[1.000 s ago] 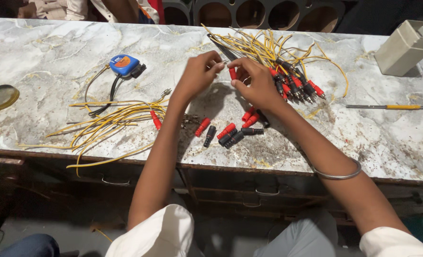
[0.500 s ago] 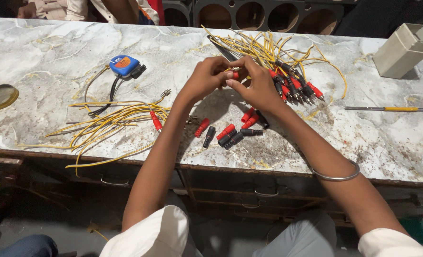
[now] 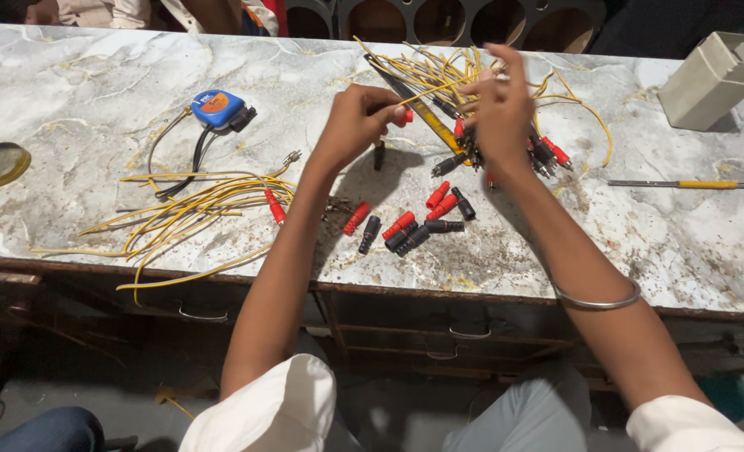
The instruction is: The person attaches red and black plastic connectors to the ends of yellow wires. They repeatedly pick up a wire, insert the connector, and place the finished unit on the table.
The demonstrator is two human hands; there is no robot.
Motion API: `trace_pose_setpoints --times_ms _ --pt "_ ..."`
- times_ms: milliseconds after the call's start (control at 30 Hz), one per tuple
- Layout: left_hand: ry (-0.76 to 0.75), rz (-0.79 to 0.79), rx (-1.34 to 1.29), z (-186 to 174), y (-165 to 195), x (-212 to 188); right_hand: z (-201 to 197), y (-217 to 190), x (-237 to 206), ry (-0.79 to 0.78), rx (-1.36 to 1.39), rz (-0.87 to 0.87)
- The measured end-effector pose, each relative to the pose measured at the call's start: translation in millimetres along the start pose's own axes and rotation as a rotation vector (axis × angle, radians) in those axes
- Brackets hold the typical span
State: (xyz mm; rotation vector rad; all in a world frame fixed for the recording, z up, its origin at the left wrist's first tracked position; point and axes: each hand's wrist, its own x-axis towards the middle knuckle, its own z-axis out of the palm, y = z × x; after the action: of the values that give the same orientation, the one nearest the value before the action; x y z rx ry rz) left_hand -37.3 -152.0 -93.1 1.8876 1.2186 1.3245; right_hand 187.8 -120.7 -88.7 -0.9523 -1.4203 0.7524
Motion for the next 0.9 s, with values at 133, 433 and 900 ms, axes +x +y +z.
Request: trace_pose_setpoints --times_ms 133,433,900 --pt "-0.02 0.064 0.02 2.6 -0.5 0.1 23.0 8.1 -12.0 -0.351 -0.183 -0.35" --pt "0.046 0.005 -0.063 -0.7 0.7 -0.7 -6.7 6.0 9.7 -0.105 0.125 -0.189" --pt "0.144 0.006 -0.324 -13.7 13.7 -7.2 -9.0 7.2 -0.9 -0.161 0.198 -0.261"
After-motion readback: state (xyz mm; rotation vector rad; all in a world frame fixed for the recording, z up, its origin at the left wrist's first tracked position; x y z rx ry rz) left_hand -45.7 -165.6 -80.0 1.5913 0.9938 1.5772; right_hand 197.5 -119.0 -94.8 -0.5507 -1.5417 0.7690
